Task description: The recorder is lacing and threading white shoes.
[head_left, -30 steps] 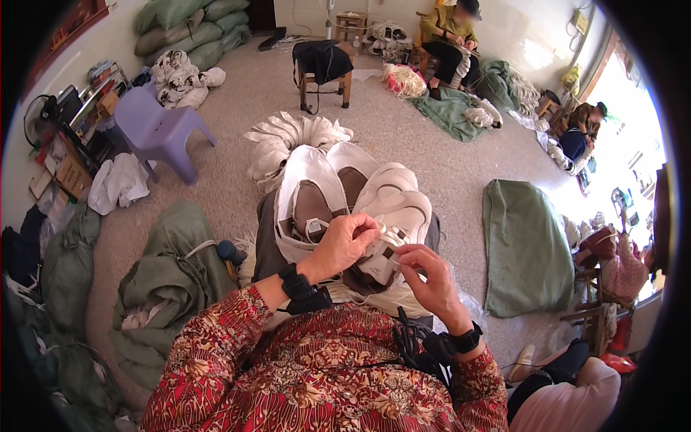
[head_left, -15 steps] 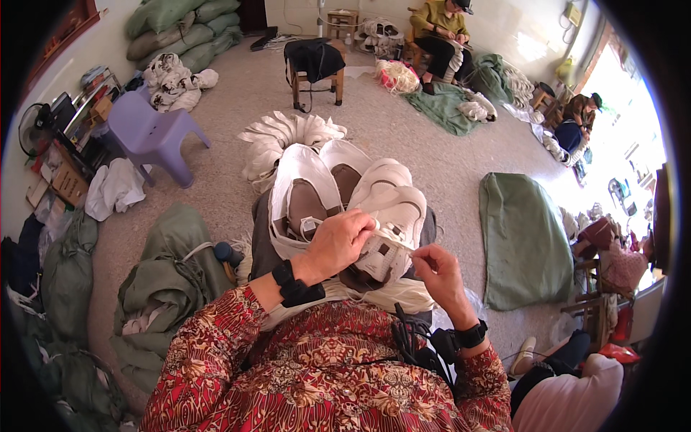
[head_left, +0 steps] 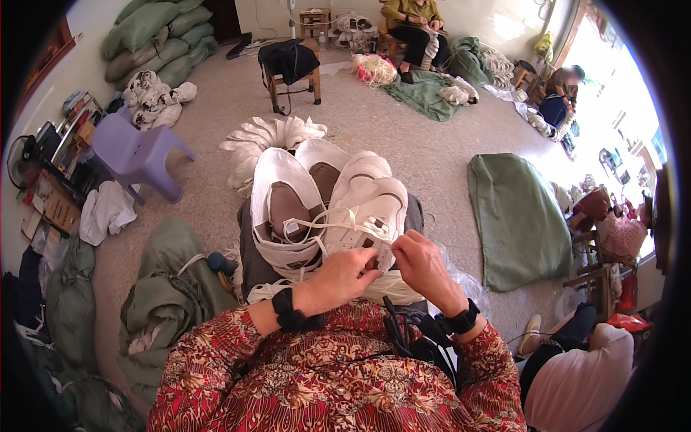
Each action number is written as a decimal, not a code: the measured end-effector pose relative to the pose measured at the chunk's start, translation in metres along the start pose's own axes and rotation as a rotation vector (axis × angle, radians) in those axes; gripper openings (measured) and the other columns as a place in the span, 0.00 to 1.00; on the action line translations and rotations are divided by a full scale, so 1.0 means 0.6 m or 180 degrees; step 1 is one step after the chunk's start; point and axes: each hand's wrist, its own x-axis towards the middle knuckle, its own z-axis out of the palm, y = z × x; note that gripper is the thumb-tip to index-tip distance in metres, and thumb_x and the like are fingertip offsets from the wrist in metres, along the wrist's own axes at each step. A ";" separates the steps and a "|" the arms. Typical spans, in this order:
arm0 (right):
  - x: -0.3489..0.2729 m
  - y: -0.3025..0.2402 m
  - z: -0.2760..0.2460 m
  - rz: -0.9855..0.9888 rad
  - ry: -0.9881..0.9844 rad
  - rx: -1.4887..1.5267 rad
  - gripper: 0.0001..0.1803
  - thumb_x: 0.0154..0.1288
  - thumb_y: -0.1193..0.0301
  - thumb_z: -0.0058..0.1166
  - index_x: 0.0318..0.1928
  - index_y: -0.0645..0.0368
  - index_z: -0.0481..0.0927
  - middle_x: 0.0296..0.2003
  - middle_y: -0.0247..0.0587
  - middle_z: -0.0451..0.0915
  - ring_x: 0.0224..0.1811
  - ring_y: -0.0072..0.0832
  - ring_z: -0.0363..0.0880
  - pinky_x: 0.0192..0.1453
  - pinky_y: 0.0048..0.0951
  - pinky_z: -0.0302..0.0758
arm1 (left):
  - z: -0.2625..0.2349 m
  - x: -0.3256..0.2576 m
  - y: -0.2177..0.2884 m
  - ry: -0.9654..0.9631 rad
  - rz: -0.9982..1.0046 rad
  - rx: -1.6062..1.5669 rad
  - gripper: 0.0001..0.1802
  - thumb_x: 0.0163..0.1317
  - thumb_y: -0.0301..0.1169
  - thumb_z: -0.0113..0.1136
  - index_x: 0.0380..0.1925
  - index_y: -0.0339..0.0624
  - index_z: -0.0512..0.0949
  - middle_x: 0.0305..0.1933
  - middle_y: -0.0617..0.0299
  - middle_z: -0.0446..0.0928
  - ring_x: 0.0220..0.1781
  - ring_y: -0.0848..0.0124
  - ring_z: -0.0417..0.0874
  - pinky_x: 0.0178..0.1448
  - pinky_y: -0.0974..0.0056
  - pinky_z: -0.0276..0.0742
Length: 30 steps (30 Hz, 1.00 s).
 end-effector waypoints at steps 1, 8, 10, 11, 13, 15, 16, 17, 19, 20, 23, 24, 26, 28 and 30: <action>0.002 -0.003 0.000 -0.0108 -0.0196 -0.0491 0.02 0.63 0.79 0.57 0.36 0.64 0.80 0.31 0.49 0.78 0.32 0.46 0.80 0.36 0.41 0.75 | 0.007 0.000 0.001 -0.0002 0.0007 0.0001 0.19 0.65 0.29 0.66 0.53 0.31 0.78 0.35 0.51 0.83 0.35 0.69 0.84 0.41 0.62 0.80; 0.000 0.007 0.012 -0.0203 0.0103 -0.0061 0.03 0.63 0.79 0.57 0.36 0.65 0.78 0.31 0.50 0.80 0.33 0.43 0.82 0.36 0.41 0.77 | 0.035 0.000 -0.008 0.0346 -0.0229 -0.0756 0.17 0.69 0.28 0.61 0.54 0.29 0.78 0.37 0.56 0.84 0.36 0.73 0.84 0.41 0.67 0.80; -0.012 0.019 0.016 0.0395 0.0110 0.0409 0.03 0.64 0.79 0.57 0.36 0.65 0.78 0.29 0.49 0.81 0.31 0.40 0.83 0.35 0.38 0.77 | 0.035 0.000 -0.012 0.0367 -0.0280 -0.0914 0.16 0.70 0.27 0.59 0.54 0.29 0.77 0.37 0.57 0.84 0.35 0.74 0.84 0.41 0.67 0.80; -0.017 0.025 0.020 0.0998 0.0124 0.0876 0.03 0.65 0.79 0.57 0.36 0.65 0.77 0.28 0.48 0.81 0.30 0.36 0.84 0.34 0.35 0.78 | 0.033 0.004 -0.013 0.0313 -0.0431 -0.1095 0.16 0.71 0.27 0.56 0.55 0.29 0.77 0.38 0.58 0.83 0.34 0.75 0.83 0.39 0.68 0.80; -0.019 0.027 0.027 0.0944 0.0172 0.0876 0.03 0.66 0.78 0.58 0.35 0.65 0.77 0.24 0.45 0.81 0.27 0.32 0.83 0.32 0.31 0.77 | 0.031 0.009 -0.011 0.0250 -0.0577 -0.1274 0.17 0.73 0.27 0.54 0.57 0.30 0.76 0.38 0.58 0.83 0.32 0.75 0.83 0.38 0.68 0.79; -0.015 0.017 0.030 0.0667 0.0238 0.0817 0.05 0.66 0.77 0.58 0.34 0.66 0.76 0.23 0.48 0.80 0.25 0.37 0.82 0.31 0.34 0.76 | 0.028 0.013 -0.010 0.0175 -0.0599 -0.1169 0.18 0.75 0.28 0.49 0.59 0.31 0.75 0.38 0.59 0.82 0.31 0.76 0.83 0.37 0.69 0.79; -0.012 0.015 0.024 0.0663 0.0247 0.0822 0.05 0.66 0.77 0.58 0.34 0.66 0.76 0.23 0.48 0.80 0.25 0.37 0.82 0.31 0.34 0.76 | 0.028 0.013 -0.011 0.0172 -0.0597 -0.1158 0.18 0.75 0.28 0.49 0.59 0.31 0.75 0.38 0.59 0.82 0.31 0.76 0.83 0.37 0.69 0.79; -0.010 0.012 0.016 0.0614 0.0087 0.0604 0.06 0.67 0.76 0.57 0.34 0.66 0.76 0.24 0.50 0.80 0.26 0.41 0.82 0.31 0.37 0.76 | 0.029 0.013 -0.013 0.0235 -0.0624 -0.1288 0.18 0.74 0.27 0.48 0.58 0.30 0.76 0.35 0.57 0.82 0.29 0.73 0.83 0.36 0.67 0.79; -0.008 0.007 0.008 0.0573 -0.0076 0.0385 0.08 0.67 0.74 0.57 0.33 0.66 0.76 0.25 0.53 0.80 0.26 0.45 0.81 0.31 0.39 0.75 | 0.031 0.012 -0.016 0.0292 -0.0655 -0.1423 0.18 0.73 0.27 0.47 0.57 0.30 0.76 0.32 0.55 0.81 0.28 0.71 0.84 0.34 0.65 0.79; -0.007 0.004 0.005 0.0552 -0.0182 0.0354 0.09 0.68 0.73 0.56 0.32 0.66 0.75 0.26 0.55 0.79 0.27 0.49 0.81 0.31 0.42 0.74 | 0.029 0.013 -0.019 0.0190 -0.0660 -0.1396 0.18 0.75 0.27 0.45 0.59 0.31 0.76 0.34 0.57 0.81 0.29 0.73 0.84 0.36 0.68 0.79; -0.004 0.006 0.004 0.0442 -0.0287 0.0272 0.09 0.68 0.73 0.54 0.31 0.66 0.74 0.27 0.58 0.78 0.29 0.54 0.80 0.32 0.46 0.73 | 0.027 0.016 -0.018 0.0070 -0.0675 -0.1377 0.19 0.76 0.27 0.44 0.61 0.32 0.75 0.37 0.58 0.81 0.31 0.75 0.85 0.37 0.70 0.80; -0.006 0.008 0.004 0.0372 -0.0288 0.0218 0.09 0.67 0.73 0.53 0.31 0.66 0.74 0.27 0.58 0.78 0.30 0.55 0.79 0.32 0.47 0.73 | 0.028 0.017 -0.017 0.0038 -0.0691 -0.1394 0.19 0.76 0.27 0.44 0.61 0.32 0.75 0.37 0.58 0.81 0.31 0.74 0.85 0.37 0.69 0.81; -0.002 0.012 0.011 0.0291 -0.0236 0.0177 0.09 0.67 0.73 0.52 0.31 0.66 0.74 0.27 0.58 0.78 0.30 0.56 0.79 0.32 0.48 0.72 | 0.024 0.019 -0.014 0.0020 -0.0680 -0.1342 0.19 0.76 0.26 0.44 0.61 0.32 0.75 0.37 0.58 0.81 0.32 0.74 0.85 0.37 0.69 0.81; 0.000 0.014 0.012 0.0208 -0.0192 0.0132 0.09 0.67 0.74 0.51 0.30 0.66 0.73 0.27 0.58 0.77 0.30 0.57 0.78 0.33 0.49 0.72 | 0.024 0.020 -0.014 0.0007 -0.0670 -0.1297 0.19 0.76 0.26 0.43 0.61 0.32 0.75 0.37 0.58 0.81 0.32 0.74 0.86 0.38 0.69 0.82; 0.003 0.016 0.011 0.0199 -0.0359 0.0221 0.11 0.68 0.73 0.51 0.29 0.66 0.75 0.26 0.59 0.78 0.29 0.57 0.79 0.33 0.49 0.72 | 0.024 0.020 -0.017 -0.0013 -0.0653 -0.1273 0.19 0.76 0.26 0.43 0.61 0.31 0.75 0.37 0.58 0.82 0.31 0.73 0.86 0.37 0.68 0.83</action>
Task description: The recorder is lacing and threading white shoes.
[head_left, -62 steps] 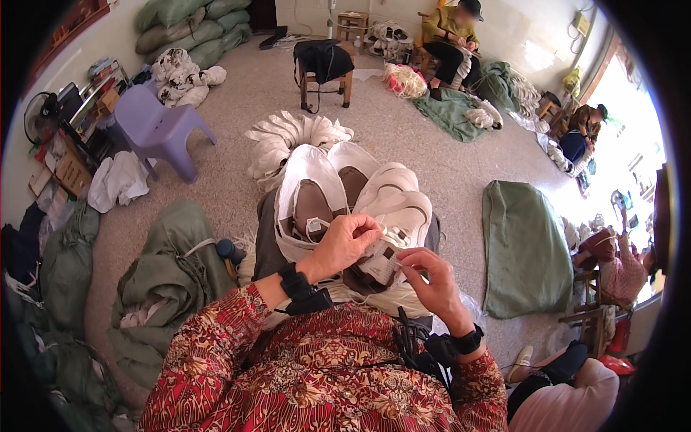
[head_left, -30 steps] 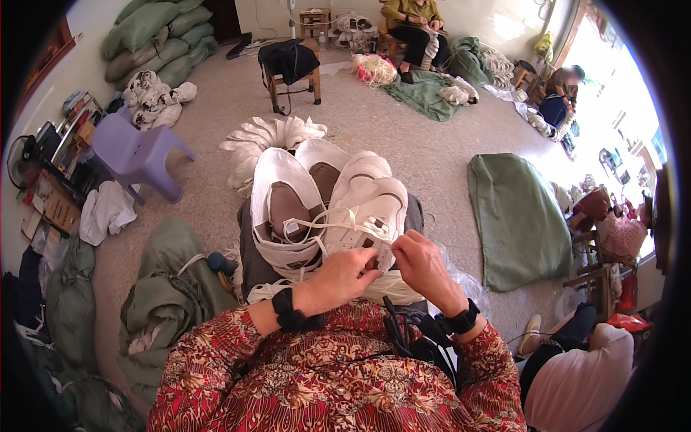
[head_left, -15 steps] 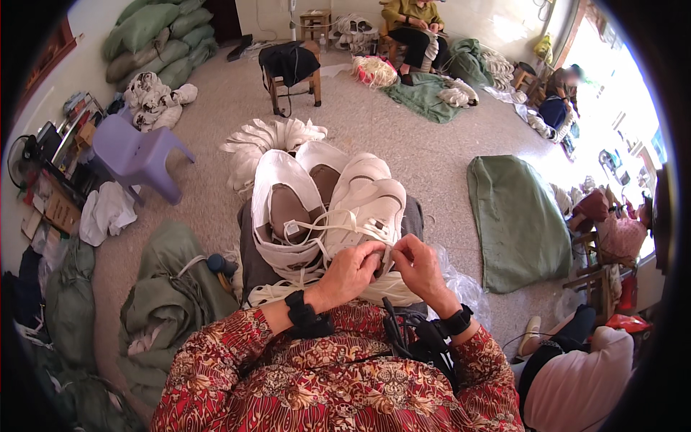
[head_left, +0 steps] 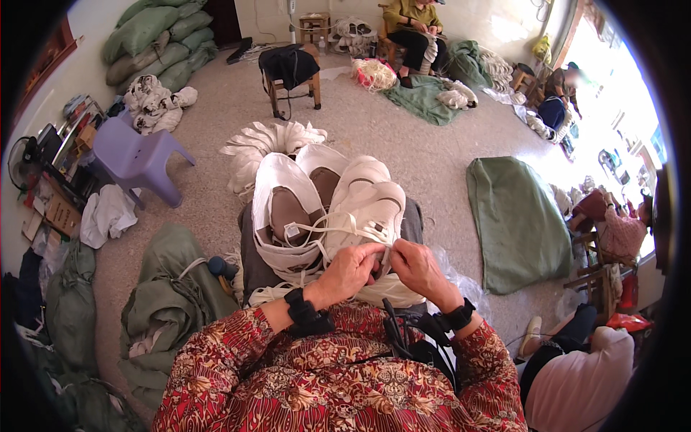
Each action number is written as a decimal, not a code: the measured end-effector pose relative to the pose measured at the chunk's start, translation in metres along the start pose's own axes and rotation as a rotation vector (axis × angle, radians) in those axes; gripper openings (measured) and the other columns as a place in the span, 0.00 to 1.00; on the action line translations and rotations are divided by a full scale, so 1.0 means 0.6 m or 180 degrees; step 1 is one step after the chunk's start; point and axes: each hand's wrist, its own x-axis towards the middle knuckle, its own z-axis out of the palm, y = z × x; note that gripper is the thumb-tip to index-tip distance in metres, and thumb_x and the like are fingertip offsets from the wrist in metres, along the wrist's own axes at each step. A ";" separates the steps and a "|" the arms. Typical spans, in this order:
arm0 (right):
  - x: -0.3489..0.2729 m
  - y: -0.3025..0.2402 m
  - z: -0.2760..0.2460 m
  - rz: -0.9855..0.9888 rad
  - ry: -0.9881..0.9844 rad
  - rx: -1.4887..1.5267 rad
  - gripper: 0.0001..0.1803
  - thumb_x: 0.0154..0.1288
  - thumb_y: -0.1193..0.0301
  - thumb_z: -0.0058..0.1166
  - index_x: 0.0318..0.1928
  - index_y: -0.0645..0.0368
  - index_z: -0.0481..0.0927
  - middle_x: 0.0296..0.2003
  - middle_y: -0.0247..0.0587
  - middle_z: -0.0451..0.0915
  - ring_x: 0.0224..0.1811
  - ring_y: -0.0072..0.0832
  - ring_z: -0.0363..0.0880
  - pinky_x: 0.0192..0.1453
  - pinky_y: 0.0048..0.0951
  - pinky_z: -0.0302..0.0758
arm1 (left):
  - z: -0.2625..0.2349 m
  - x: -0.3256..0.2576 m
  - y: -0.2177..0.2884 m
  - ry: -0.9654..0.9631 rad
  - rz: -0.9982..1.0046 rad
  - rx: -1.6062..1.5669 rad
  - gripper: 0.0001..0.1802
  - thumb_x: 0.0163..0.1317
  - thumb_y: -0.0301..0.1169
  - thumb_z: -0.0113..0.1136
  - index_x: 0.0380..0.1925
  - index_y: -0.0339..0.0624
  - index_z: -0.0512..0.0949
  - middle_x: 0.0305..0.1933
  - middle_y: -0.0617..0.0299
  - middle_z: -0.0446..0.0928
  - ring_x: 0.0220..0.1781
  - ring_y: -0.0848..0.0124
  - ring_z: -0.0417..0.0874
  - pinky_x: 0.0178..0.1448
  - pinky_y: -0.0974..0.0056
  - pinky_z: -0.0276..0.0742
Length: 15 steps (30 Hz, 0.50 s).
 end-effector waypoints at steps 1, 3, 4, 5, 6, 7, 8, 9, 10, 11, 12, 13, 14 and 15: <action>0.001 -0.005 -0.001 -0.0017 -0.0011 0.0001 0.11 0.68 0.73 0.51 0.29 0.66 0.75 0.26 0.59 0.78 0.29 0.57 0.79 0.33 0.49 0.72 | -0.001 0.001 0.000 0.0020 0.0001 0.0000 0.19 0.76 0.26 0.43 0.61 0.31 0.75 0.37 0.58 0.82 0.31 0.73 0.86 0.37 0.68 0.83; -0.001 -0.021 -0.004 0.0285 -0.0103 -0.0060 0.15 0.67 0.69 0.53 0.26 0.67 0.77 0.23 0.60 0.77 0.28 0.58 0.79 0.32 0.50 0.72 | -0.003 0.001 0.001 -0.0035 0.0063 -0.0274 0.19 0.76 0.25 0.43 0.60 0.31 0.76 0.37 0.57 0.82 0.30 0.73 0.86 0.37 0.68 0.83; 0.001 -0.024 -0.003 0.0268 -0.0119 -0.0063 0.15 0.67 0.69 0.53 0.26 0.67 0.77 0.23 0.60 0.77 0.28 0.58 0.79 0.32 0.50 0.72 | -0.003 0.001 -0.004 -0.0013 0.0065 -0.0279 0.19 0.76 0.25 0.43 0.60 0.31 0.76 0.37 0.57 0.82 0.30 0.73 0.86 0.37 0.68 0.83; 0.002 -0.026 -0.001 0.0403 -0.0265 -0.0117 0.16 0.66 0.67 0.54 0.25 0.67 0.77 0.22 0.61 0.76 0.27 0.58 0.78 0.31 0.50 0.72 | -0.003 0.002 -0.012 -0.0015 0.0067 -0.0273 0.18 0.76 0.26 0.44 0.60 0.31 0.76 0.38 0.57 0.82 0.30 0.74 0.85 0.36 0.69 0.83; 0.004 -0.028 -0.001 0.0551 -0.0393 -0.0177 0.18 0.65 0.65 0.54 0.24 0.67 0.77 0.21 0.62 0.76 0.26 0.58 0.78 0.30 0.51 0.72 | -0.003 0.005 -0.011 -0.0039 0.0076 -0.0264 0.18 0.76 0.26 0.45 0.59 0.31 0.76 0.38 0.57 0.82 0.29 0.74 0.85 0.36 0.69 0.82; 0.003 -0.024 0.002 0.0546 -0.0393 -0.0185 0.18 0.65 0.65 0.54 0.24 0.67 0.77 0.21 0.62 0.76 0.26 0.58 0.78 0.30 0.51 0.72 | 0.000 0.005 -0.009 -0.0036 0.0085 -0.0268 0.18 0.76 0.26 0.45 0.59 0.31 0.76 0.38 0.57 0.82 0.29 0.74 0.85 0.36 0.69 0.82; 0.001 -0.017 0.007 0.0475 -0.0281 -0.0148 0.19 0.64 0.64 0.55 0.23 0.68 0.77 0.20 0.62 0.75 0.25 0.58 0.78 0.30 0.51 0.72 | 0.004 0.005 -0.005 0.0020 0.0137 -0.0231 0.16 0.76 0.27 0.46 0.56 0.30 0.78 0.37 0.58 0.83 0.29 0.74 0.84 0.35 0.69 0.82; 0.001 -0.017 0.010 0.0396 -0.0182 -0.0104 0.19 0.63 0.63 0.55 0.23 0.68 0.77 0.20 0.62 0.75 0.25 0.58 0.78 0.30 0.51 0.71 | 0.007 0.004 -0.002 0.0089 0.0180 -0.0196 0.15 0.76 0.27 0.48 0.54 0.30 0.79 0.36 0.59 0.83 0.28 0.75 0.84 0.34 0.70 0.81; 0.002 -0.021 0.009 0.0384 -0.0196 -0.0106 0.19 0.63 0.63 0.55 0.23 0.68 0.77 0.20 0.62 0.75 0.25 0.58 0.78 0.30 0.51 0.71 | 0.007 0.005 -0.005 0.0106 0.0180 -0.0201 0.15 0.76 0.27 0.48 0.54 0.30 0.79 0.36 0.59 0.83 0.28 0.75 0.84 0.34 0.70 0.81; 0.003 -0.030 0.006 0.0352 -0.0185 -0.0104 0.18 0.63 0.64 0.55 0.23 0.68 0.76 0.19 0.62 0.74 0.24 0.58 0.78 0.29 0.50 0.71 | 0.007 0.007 -0.010 0.0185 0.0409 0.0113 0.13 0.76 0.28 0.50 0.50 0.30 0.79 0.34 0.61 0.83 0.28 0.76 0.84 0.33 0.70 0.81; 0.004 -0.037 0.002 0.0320 -0.0178 -0.0102 0.17 0.62 0.65 0.55 0.23 0.68 0.76 0.19 0.62 0.74 0.24 0.57 0.77 0.29 0.49 0.71 | 0.007 0.008 -0.015 0.0265 0.0635 0.0427 0.12 0.76 0.29 0.51 0.47 0.31 0.80 0.32 0.62 0.82 0.27 0.76 0.83 0.32 0.71 0.80; 0.007 -0.042 -0.001 0.0308 -0.0196 -0.0102 0.17 0.62 0.65 0.55 0.23 0.68 0.76 0.19 0.62 0.74 0.24 0.57 0.77 0.29 0.49 0.71 | 0.005 0.008 -0.022 0.0285 0.0629 0.0423 0.12 0.76 0.29 0.51 0.47 0.31 0.80 0.32 0.62 0.82 0.27 0.76 0.83 0.32 0.71 0.80; 0.010 -0.046 -0.005 0.0407 -0.0281 -0.0048 0.16 0.61 0.66 0.56 0.24 0.68 0.76 0.19 0.60 0.74 0.23 0.55 0.77 0.29 0.47 0.72 | 0.001 0.006 -0.028 0.0300 0.0704 0.0586 0.11 0.75 0.29 0.52 0.45 0.31 0.80 0.31 0.63 0.82 0.27 0.75 0.83 0.32 0.70 0.80; 0.012 -0.048 -0.009 0.0514 -0.0353 0.0002 0.15 0.60 0.67 0.58 0.25 0.68 0.75 0.19 0.58 0.74 0.22 0.52 0.77 0.29 0.45 0.73 | -0.003 0.004 -0.030 0.0300 0.0785 0.0752 0.11 0.75 0.29 0.53 0.42 0.32 0.81 0.29 0.63 0.82 0.27 0.75 0.83 0.32 0.70 0.81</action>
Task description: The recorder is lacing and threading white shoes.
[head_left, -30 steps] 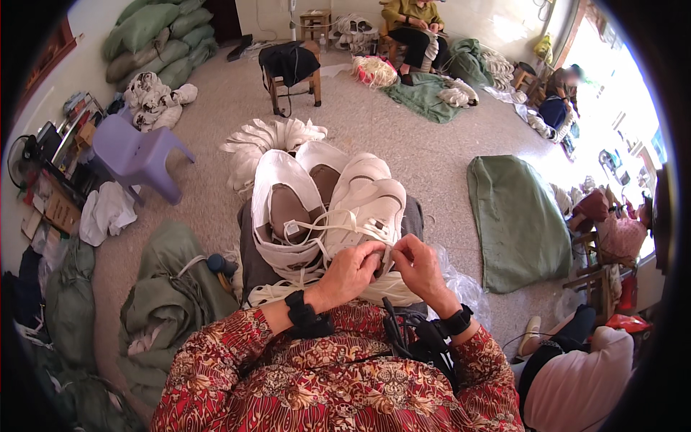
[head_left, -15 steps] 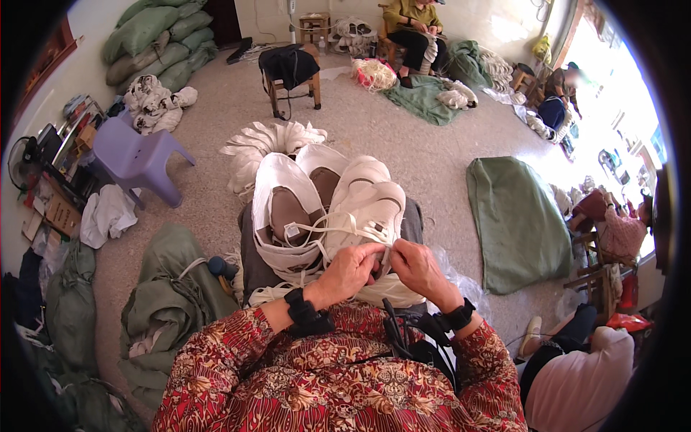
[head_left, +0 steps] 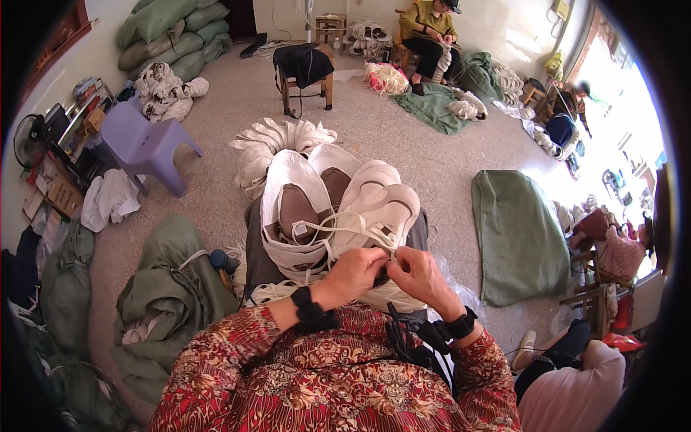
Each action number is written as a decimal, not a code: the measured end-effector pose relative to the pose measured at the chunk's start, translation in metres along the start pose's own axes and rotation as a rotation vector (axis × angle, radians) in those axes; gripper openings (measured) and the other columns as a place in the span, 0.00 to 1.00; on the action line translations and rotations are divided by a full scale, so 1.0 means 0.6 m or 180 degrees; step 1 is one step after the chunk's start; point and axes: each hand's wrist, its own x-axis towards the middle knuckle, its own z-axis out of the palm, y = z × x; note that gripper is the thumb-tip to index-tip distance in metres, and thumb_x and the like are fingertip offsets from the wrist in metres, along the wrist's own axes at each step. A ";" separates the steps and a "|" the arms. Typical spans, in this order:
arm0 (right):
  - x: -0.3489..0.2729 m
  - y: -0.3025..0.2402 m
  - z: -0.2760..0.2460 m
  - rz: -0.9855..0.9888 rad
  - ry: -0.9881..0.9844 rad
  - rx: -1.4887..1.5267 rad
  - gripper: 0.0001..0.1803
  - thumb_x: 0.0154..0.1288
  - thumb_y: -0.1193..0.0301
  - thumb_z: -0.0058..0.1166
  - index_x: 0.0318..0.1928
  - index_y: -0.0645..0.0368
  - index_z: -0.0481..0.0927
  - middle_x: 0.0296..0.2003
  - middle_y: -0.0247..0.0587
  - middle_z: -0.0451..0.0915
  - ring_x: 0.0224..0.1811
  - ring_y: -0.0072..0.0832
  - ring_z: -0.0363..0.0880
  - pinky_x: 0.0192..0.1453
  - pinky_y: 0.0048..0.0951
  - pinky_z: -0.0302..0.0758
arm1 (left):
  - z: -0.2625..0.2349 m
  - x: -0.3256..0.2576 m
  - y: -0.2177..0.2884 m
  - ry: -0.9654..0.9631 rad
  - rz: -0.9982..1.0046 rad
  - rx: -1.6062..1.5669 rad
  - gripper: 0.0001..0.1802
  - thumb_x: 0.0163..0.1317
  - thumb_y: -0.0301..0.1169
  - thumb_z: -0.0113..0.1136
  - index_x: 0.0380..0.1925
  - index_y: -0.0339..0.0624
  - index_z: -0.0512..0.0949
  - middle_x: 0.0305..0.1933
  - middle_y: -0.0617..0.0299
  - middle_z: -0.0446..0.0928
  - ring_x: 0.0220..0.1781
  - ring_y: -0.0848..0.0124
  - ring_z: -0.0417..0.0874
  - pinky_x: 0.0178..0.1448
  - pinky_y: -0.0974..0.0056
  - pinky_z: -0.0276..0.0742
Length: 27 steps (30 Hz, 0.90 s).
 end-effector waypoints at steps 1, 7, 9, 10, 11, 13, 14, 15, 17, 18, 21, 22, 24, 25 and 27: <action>0.001 0.007 0.001 0.0016 0.0009 0.0008 0.15 0.60 0.67 0.58 0.25 0.68 0.75 0.19 0.58 0.74 0.22 0.52 0.77 0.29 0.45 0.73 | -0.015 0.000 0.017 -0.0020 -0.0001 -0.0001 0.11 0.75 0.29 0.53 0.42 0.32 0.81 0.29 0.63 0.82 0.27 0.75 0.83 0.32 0.70 0.81; 0.002 0.020 0.011 0.0322 0.0234 0.0537 0.16 0.59 0.66 0.64 0.34 0.66 0.75 0.23 0.47 0.78 0.25 0.37 0.79 0.34 0.37 0.76 | -0.184 -0.049 0.038 -0.0380 -0.1205 -0.2785 0.11 0.75 0.32 0.55 0.41 0.35 0.83 0.30 0.61 0.83 0.31 0.72 0.87 0.40 0.69 0.86; 0.001 0.013 0.014 0.0196 0.0565 0.0554 0.14 0.61 0.67 0.66 0.37 0.65 0.76 0.29 0.45 0.78 0.28 0.34 0.78 0.35 0.35 0.76 | -0.221 -0.075 0.036 -0.0375 -0.1273 -0.2475 0.11 0.75 0.32 0.56 0.42 0.35 0.83 0.31 0.61 0.83 0.32 0.72 0.87 0.41 0.68 0.86; 0.001 0.015 0.015 0.0192 0.0566 0.0562 0.14 0.61 0.67 0.66 0.37 0.65 0.76 0.29 0.45 0.78 0.28 0.34 0.78 0.35 0.35 0.76 | -0.228 -0.081 0.037 -0.0352 -0.1330 -0.2177 0.11 0.75 0.31 0.56 0.42 0.34 0.83 0.31 0.61 0.83 0.33 0.72 0.87 0.42 0.68 0.86; 0.002 0.020 0.018 -0.0015 0.0823 0.0603 0.13 0.61 0.68 0.66 0.37 0.64 0.77 0.31 0.43 0.78 0.30 0.33 0.78 0.36 0.34 0.76 | -0.227 -0.081 0.033 -0.0417 -0.1343 -0.1765 0.12 0.75 0.31 0.55 0.43 0.34 0.83 0.33 0.63 0.84 0.34 0.75 0.86 0.43 0.69 0.86; 0.007 0.026 0.021 -0.0252 0.1065 0.0638 0.11 0.62 0.70 0.66 0.38 0.63 0.78 0.33 0.42 0.77 0.32 0.33 0.77 0.37 0.33 0.76 | -0.210 -0.082 0.018 -0.0371 -0.1365 -0.1565 0.12 0.76 0.31 0.54 0.43 0.34 0.83 0.33 0.64 0.83 0.35 0.77 0.85 0.43 0.69 0.86; 0.009 0.031 0.019 -0.0211 0.0893 0.0625 0.10 0.62 0.72 0.65 0.37 0.63 0.78 0.35 0.40 0.77 0.34 0.29 0.77 0.39 0.31 0.75 | -0.202 -0.080 0.016 -0.0342 -0.1392 -0.1373 0.12 0.76 0.30 0.53 0.42 0.34 0.83 0.34 0.65 0.83 0.35 0.79 0.84 0.43 0.70 0.85; 0.008 0.038 0.019 -0.0149 0.0729 0.0608 0.08 0.62 0.74 0.64 0.37 0.63 0.78 0.37 0.37 0.77 0.36 0.26 0.77 0.41 0.28 0.74 | -0.197 -0.076 0.020 -0.0458 -0.1278 -0.1235 0.12 0.76 0.30 0.53 0.42 0.34 0.83 0.34 0.67 0.81 0.35 0.81 0.82 0.42 0.72 0.83; 0.011 0.051 0.017 -0.0304 0.0730 0.0511 0.07 0.62 0.75 0.64 0.37 0.62 0.78 0.37 0.38 0.77 0.38 0.29 0.77 0.44 0.30 0.74 | -0.187 -0.060 0.031 -0.0488 -0.1137 -0.1222 0.12 0.76 0.30 0.53 0.43 0.33 0.82 0.34 0.66 0.82 0.35 0.81 0.82 0.43 0.72 0.82; 0.011 0.052 0.017 -0.0482 0.0718 0.0424 0.07 0.61 0.75 0.64 0.36 0.62 0.78 0.37 0.39 0.77 0.40 0.32 0.78 0.47 0.31 0.74 | -0.181 -0.054 0.036 -0.0493 -0.1000 -0.1199 0.12 0.76 0.29 0.53 0.44 0.32 0.82 0.35 0.65 0.83 0.35 0.80 0.83 0.43 0.72 0.81; 0.008 0.038 0.013 -0.0944 0.0989 0.0078 0.07 0.60 0.75 0.64 0.35 0.61 0.78 0.37 0.40 0.79 0.43 0.37 0.78 0.49 0.35 0.73 | -0.151 -0.034 0.033 -0.0280 -0.0748 -0.1077 0.11 0.76 0.29 0.53 0.45 0.32 0.82 0.34 0.66 0.82 0.35 0.81 0.81 0.42 0.73 0.79; 0.006 0.029 0.010 -0.0956 0.0979 0.0080 0.07 0.60 0.75 0.64 0.35 0.61 0.78 0.37 0.40 0.79 0.43 0.37 0.78 0.49 0.35 0.73 | -0.145 -0.027 0.033 -0.0122 -0.0564 -0.0830 0.11 0.76 0.29 0.53 0.45 0.32 0.81 0.33 0.67 0.82 0.35 0.81 0.81 0.42 0.73 0.79; -0.002 0.014 0.004 -0.1057 0.0761 -0.0206 0.06 0.60 0.76 0.63 0.33 0.60 0.77 0.35 0.41 0.80 0.42 0.42 0.78 0.51 0.37 0.73 | -0.137 -0.012 0.044 -0.0040 -0.0569 -0.0856 0.11 0.75 0.30 0.54 0.42 0.33 0.82 0.37 0.65 0.82 0.37 0.82 0.79 0.40 0.73 0.77; -0.004 0.018 0.004 -0.1049 0.0763 -0.0210 0.06 0.60 0.76 0.63 0.33 0.60 0.77 0.35 0.41 0.80 0.42 0.42 0.78 0.51 0.37 0.73 | -0.133 -0.003 0.051 -0.0014 -0.0462 -0.1246 0.12 0.76 0.31 0.53 0.42 0.33 0.81 0.42 0.61 0.82 0.40 0.79 0.81 0.44 0.71 0.78; -0.005 0.028 0.005 -0.0973 0.0582 -0.0063 0.06 0.61 0.75 0.64 0.36 0.61 0.79 0.33 0.40 0.82 0.40 0.36 0.80 0.50 0.36 0.74 | -0.122 0.011 0.051 0.0019 -0.0350 -0.1635 0.12 0.76 0.31 0.52 0.43 0.33 0.81 0.47 0.56 0.83 0.43 0.76 0.82 0.49 0.69 0.79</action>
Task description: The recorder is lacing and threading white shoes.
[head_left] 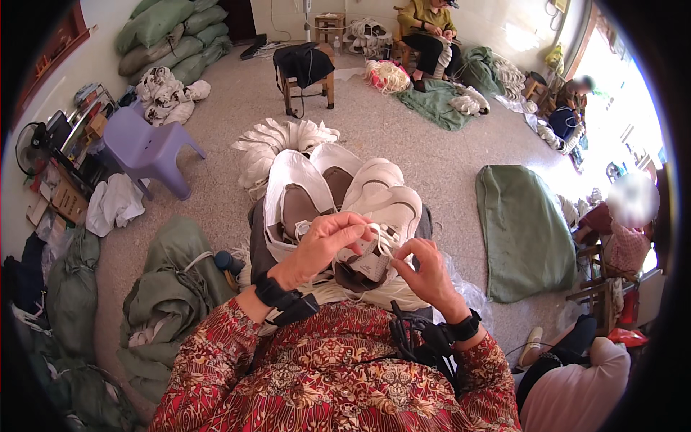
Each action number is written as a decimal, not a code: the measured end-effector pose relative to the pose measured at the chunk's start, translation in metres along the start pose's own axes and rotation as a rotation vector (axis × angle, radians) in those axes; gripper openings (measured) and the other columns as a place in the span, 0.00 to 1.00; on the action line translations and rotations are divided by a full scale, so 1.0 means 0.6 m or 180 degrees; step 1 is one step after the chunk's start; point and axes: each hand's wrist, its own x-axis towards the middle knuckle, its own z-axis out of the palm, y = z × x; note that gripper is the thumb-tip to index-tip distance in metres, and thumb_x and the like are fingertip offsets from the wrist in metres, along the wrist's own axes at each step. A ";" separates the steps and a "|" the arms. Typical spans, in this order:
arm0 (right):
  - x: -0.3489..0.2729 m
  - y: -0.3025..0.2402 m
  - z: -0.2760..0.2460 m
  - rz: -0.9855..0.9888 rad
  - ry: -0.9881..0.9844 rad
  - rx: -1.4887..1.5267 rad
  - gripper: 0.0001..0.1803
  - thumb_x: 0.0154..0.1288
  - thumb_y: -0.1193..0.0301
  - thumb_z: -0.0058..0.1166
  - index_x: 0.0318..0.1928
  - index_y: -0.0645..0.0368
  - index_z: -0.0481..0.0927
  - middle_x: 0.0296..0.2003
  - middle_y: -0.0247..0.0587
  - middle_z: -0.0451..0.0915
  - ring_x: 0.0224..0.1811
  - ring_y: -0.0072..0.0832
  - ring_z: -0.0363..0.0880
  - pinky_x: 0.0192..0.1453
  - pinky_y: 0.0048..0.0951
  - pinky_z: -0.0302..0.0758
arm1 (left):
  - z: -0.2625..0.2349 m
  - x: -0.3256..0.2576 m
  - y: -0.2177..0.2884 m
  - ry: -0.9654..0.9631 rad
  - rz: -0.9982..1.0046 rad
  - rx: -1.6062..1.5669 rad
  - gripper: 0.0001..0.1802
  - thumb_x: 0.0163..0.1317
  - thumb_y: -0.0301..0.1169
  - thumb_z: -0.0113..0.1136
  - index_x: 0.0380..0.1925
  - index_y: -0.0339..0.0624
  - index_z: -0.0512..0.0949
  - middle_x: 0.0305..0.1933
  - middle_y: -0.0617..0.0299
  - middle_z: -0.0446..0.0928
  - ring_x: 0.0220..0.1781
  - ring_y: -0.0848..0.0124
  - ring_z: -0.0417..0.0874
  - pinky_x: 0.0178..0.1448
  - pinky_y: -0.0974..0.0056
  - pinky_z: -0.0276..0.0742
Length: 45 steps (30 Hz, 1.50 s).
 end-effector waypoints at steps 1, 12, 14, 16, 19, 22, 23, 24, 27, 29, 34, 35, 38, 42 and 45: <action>-0.001 0.000 0.001 -0.0006 -0.0002 -0.0001 0.06 0.61 0.75 0.64 0.36 0.61 0.79 0.33 0.40 0.82 0.40 0.36 0.80 0.50 0.36 0.74 | 0.002 0.007 -0.012 -0.0065 -0.0171 -0.0688 0.13 0.77 0.33 0.51 0.42 0.35 0.80 0.51 0.53 0.82 0.47 0.72 0.82 0.52 0.66 0.79; 0.009 -0.027 0.008 0.0359 -0.0169 -0.0330 0.11 0.59 0.67 0.66 0.28 0.60 0.79 0.27 0.41 0.79 0.35 0.37 0.79 0.48 0.38 0.71 | 0.018 0.046 -0.027 -0.0261 -0.0493 -0.2284 0.14 0.77 0.38 0.47 0.40 0.40 0.77 0.48 0.52 0.83 0.54 0.64 0.83 0.59 0.57 0.80; 0.007 -0.017 0.023 0.0333 -0.0033 -0.0319 0.11 0.57 0.67 0.65 0.26 0.59 0.78 0.27 0.40 0.77 0.36 0.39 0.77 0.49 0.39 0.69 | 0.015 0.037 -0.024 0.0139 -0.0687 -0.2349 0.11 0.76 0.35 0.48 0.39 0.41 0.77 0.39 0.60 0.82 0.40 0.71 0.83 0.47 0.62 0.82; 0.003 -0.011 0.028 0.0320 0.0106 -0.0299 0.12 0.56 0.67 0.65 0.24 0.58 0.76 0.26 0.39 0.75 0.36 0.40 0.75 0.49 0.40 0.66 | -0.011 0.017 -0.017 0.0078 -0.0741 -0.1981 0.11 0.76 0.36 0.50 0.37 0.43 0.76 0.34 0.64 0.78 0.34 0.73 0.79 0.41 0.64 0.79; -0.002 -0.005 0.027 0.0359 0.0244 -0.0425 0.09 0.53 0.70 0.63 0.24 0.57 0.76 0.27 0.39 0.75 0.38 0.41 0.74 0.49 0.41 0.67 | -0.067 -0.041 0.013 0.0524 -0.0873 -0.1507 0.12 0.75 0.36 0.51 0.31 0.47 0.73 0.26 0.70 0.70 0.22 0.79 0.68 0.24 0.71 0.68; -0.008 0.007 0.029 0.0364 0.0334 -0.0417 0.08 0.52 0.71 0.63 0.26 0.58 0.76 0.29 0.40 0.75 0.38 0.42 0.74 0.50 0.41 0.67 | -0.169 -0.118 0.029 0.1393 -0.0701 -0.1136 0.13 0.74 0.36 0.50 0.27 0.50 0.70 0.23 0.72 0.67 0.19 0.82 0.64 0.20 0.73 0.62; -0.010 0.011 0.030 0.0359 0.0375 -0.0396 0.08 0.52 0.71 0.63 0.26 0.58 0.76 0.30 0.40 0.75 0.39 0.42 0.74 0.50 0.41 0.67 | -0.199 -0.145 0.038 0.1665 -0.0714 -0.0980 0.13 0.73 0.36 0.50 0.27 0.51 0.69 0.23 0.72 0.66 0.18 0.83 0.63 0.19 0.73 0.60; -0.011 0.011 0.029 0.0348 0.0412 -0.0378 0.08 0.52 0.71 0.63 0.26 0.58 0.76 0.32 0.41 0.75 0.40 0.43 0.73 0.51 0.42 0.67 | -0.222 -0.172 0.047 0.1938 -0.0734 -0.0753 0.13 0.73 0.36 0.50 0.26 0.51 0.69 0.22 0.72 0.66 0.17 0.83 0.62 0.18 0.74 0.59; -0.009 0.010 0.029 0.0230 0.0424 -0.0399 0.08 0.51 0.71 0.62 0.28 0.59 0.76 0.34 0.42 0.75 0.42 0.43 0.73 0.52 0.43 0.68 | -0.276 -0.261 0.050 0.2677 -0.0802 -0.0059 0.13 0.72 0.36 0.49 0.25 0.50 0.68 0.20 0.73 0.64 0.15 0.84 0.60 0.16 0.74 0.55; -0.008 0.006 0.027 0.0271 0.0378 -0.0398 0.09 0.52 0.70 0.63 0.30 0.59 0.76 0.34 0.43 0.75 0.43 0.44 0.73 0.53 0.43 0.68 | -0.291 -0.295 0.048 0.2727 -0.1020 -0.0060 0.12 0.71 0.35 0.49 0.25 0.50 0.69 0.20 0.72 0.65 0.15 0.83 0.61 0.16 0.74 0.54; -0.004 -0.005 0.017 0.0481 0.0209 -0.0335 0.15 0.54 0.67 0.68 0.36 0.60 0.77 0.37 0.43 0.75 0.46 0.43 0.74 0.56 0.42 0.67 | -0.290 -0.313 0.010 0.2000 -0.2069 0.1744 0.11 0.66 0.33 0.50 0.26 0.41 0.75 0.20 0.66 0.71 0.16 0.78 0.68 0.16 0.71 0.61; -0.004 -0.006 0.012 0.0383 0.0102 -0.0283 0.15 0.55 0.67 0.68 0.38 0.60 0.77 0.38 0.44 0.76 0.47 0.43 0.74 0.57 0.42 0.68 | -0.290 -0.314 -0.003 0.2028 -0.2072 0.1732 0.11 0.66 0.33 0.50 0.26 0.41 0.75 0.20 0.66 0.71 0.16 0.78 0.68 0.16 0.71 0.61; -0.010 0.006 0.005 0.0290 0.0016 -0.0107 0.15 0.58 0.67 0.68 0.41 0.61 0.79 0.39 0.45 0.78 0.47 0.43 0.76 0.55 0.42 0.70 | -0.240 -0.271 0.031 0.1027 -0.2650 0.2286 0.14 0.66 0.35 0.54 0.30 0.33 0.77 0.23 0.56 0.73 0.25 0.64 0.79 0.33 0.58 0.76; -0.008 0.018 -0.001 0.0488 0.0364 0.0374 0.09 0.62 0.73 0.64 0.40 0.63 0.81 0.36 0.46 0.80 0.41 0.43 0.80 0.47 0.40 0.75 | -0.154 -0.214 0.062 0.0278 -0.0227 0.3319 0.14 0.62 0.36 0.67 0.30 0.37 0.77 0.38 0.54 0.75 0.39 0.61 0.81 0.46 0.55 0.76; 0.015 -0.018 -0.007 0.0427 0.0260 0.0356 0.04 0.63 0.76 0.62 0.37 0.63 0.82 0.33 0.47 0.80 0.37 0.43 0.81 0.43 0.39 0.77 | -0.060 -0.135 0.052 0.0469 -0.0023 0.2652 0.14 0.58 0.33 0.72 0.36 0.38 0.76 0.41 0.55 0.76 0.44 0.58 0.80 0.51 0.59 0.77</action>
